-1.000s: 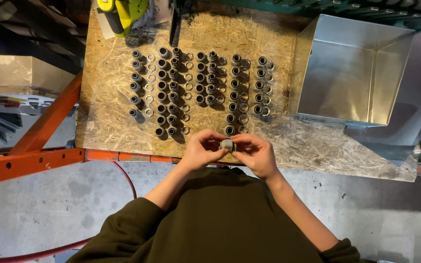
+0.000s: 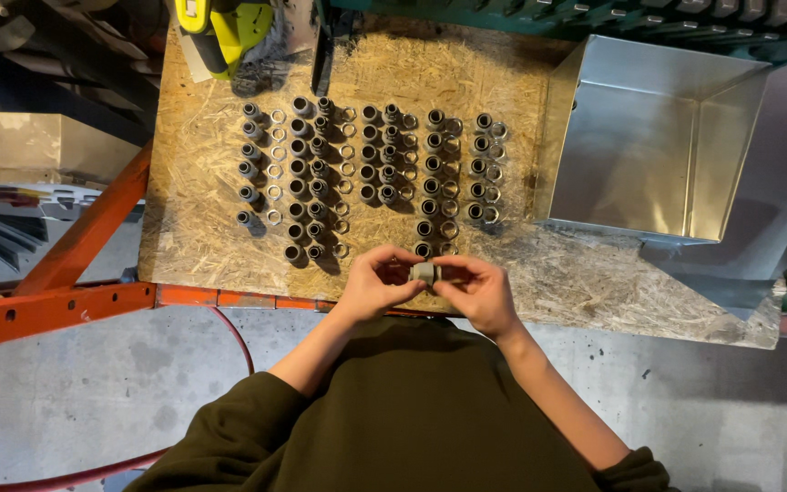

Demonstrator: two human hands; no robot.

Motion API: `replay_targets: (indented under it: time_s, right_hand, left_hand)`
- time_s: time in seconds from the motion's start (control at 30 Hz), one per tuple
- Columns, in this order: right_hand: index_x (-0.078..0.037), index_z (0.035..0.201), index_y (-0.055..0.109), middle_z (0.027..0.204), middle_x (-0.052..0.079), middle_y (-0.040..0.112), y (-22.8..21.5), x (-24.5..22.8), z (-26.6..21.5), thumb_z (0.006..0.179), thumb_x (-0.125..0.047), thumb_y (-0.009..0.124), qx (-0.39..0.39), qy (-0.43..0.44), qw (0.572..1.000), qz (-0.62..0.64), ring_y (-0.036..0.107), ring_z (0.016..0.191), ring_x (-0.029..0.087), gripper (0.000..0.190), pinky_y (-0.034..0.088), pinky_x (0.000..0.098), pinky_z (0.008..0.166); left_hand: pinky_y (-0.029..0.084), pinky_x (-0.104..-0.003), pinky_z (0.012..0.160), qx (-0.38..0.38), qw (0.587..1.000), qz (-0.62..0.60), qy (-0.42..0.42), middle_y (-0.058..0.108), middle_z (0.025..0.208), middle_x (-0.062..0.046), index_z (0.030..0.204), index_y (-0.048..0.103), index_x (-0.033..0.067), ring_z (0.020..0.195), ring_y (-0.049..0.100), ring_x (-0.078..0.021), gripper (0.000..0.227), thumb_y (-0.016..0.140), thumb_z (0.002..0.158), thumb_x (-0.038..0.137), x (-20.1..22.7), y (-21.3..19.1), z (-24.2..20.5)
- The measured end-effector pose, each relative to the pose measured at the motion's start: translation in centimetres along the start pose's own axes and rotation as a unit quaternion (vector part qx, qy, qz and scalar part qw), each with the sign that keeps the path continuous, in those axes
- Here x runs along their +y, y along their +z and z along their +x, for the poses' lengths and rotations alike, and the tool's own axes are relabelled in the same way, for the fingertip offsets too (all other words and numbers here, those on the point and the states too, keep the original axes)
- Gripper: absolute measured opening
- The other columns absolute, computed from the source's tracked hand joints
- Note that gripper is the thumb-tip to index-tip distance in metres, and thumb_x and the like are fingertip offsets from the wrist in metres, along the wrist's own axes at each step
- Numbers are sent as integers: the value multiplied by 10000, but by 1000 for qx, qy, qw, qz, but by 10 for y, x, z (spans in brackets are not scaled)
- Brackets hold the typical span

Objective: The person repeatedly picks up small cylindrical metal parts from a wooden workbench, rotates them in their hands, and places them into a metal bin. The parts are arranged in rows on the bench, and the person handles them one at a time throughout the clip.

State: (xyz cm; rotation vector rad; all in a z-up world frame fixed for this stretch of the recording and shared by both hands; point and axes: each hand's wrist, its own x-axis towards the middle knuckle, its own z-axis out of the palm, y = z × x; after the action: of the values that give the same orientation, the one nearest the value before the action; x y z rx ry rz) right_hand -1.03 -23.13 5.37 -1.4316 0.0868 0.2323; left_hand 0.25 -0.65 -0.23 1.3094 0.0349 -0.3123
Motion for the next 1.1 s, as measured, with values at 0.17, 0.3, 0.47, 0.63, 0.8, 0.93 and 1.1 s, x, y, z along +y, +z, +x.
replay_targets:
  time_s: [0.17,0.3,0.47,0.63,0.8,0.93,1.1]
  right_hand:
    - [86,1324,868,1315,228,831,7,-17,2,809,158,979,0,-48,998,-29,846,1116,264,532,741,429,931]
    - [101,1366,832,1172,201,845,1,-10,-3,1024,-54,869,-8,17,1000,10,801,1002,170,377,759,357,880]
    - [49,1289,892,1284,236,877,-3,-18,7,840,99,995,-13,-61,996,-66,873,1071,267,464,743,384,859]
    - [64,1383,840,1256,199,871,-4,-3,3,939,48,928,0,-15,1000,-23,825,1033,161,453,747,300,874]
    - [-6,1249,924,1296,193,878,-6,-17,8,824,78,1007,-26,-106,987,-118,880,1092,261,441,731,361,898]
    - [31,1343,870,1210,176,868,-10,-5,7,914,25,951,-1,-45,996,-78,768,1015,133,436,694,275,872]
    - [-9,1160,939,1248,213,885,-3,-13,14,812,90,1036,-27,-130,986,-99,879,1063,260,374,727,365,915]
  left_hand:
    - [689,-281,754,1,999,-36,-4,743,978,-89,1240,907,-15,849,734,-106,494,1096,789,51,-4,1,2]
    - [676,-277,736,1,999,-44,1,729,956,-88,1240,902,-24,839,719,-99,500,1106,792,60,2,2,3]
    - [679,-259,722,5,998,-54,-10,716,937,-79,1238,894,-26,815,740,-105,485,1085,797,38,7,4,5]
    - [673,-266,716,13,999,-47,-11,729,931,-88,1224,901,-25,821,740,-107,477,1087,790,45,9,4,4]
    - [695,-295,726,11,998,-58,-18,738,945,-111,1242,894,-37,820,771,-141,493,1082,792,32,2,2,5]
    - [699,-278,740,16,999,-47,-11,741,960,-91,1222,902,-21,845,768,-124,489,1097,782,64,2,7,7]
    - [695,-287,736,20,999,-42,-9,740,954,-99,1216,907,-14,847,757,-124,492,1115,779,76,-10,-1,10]
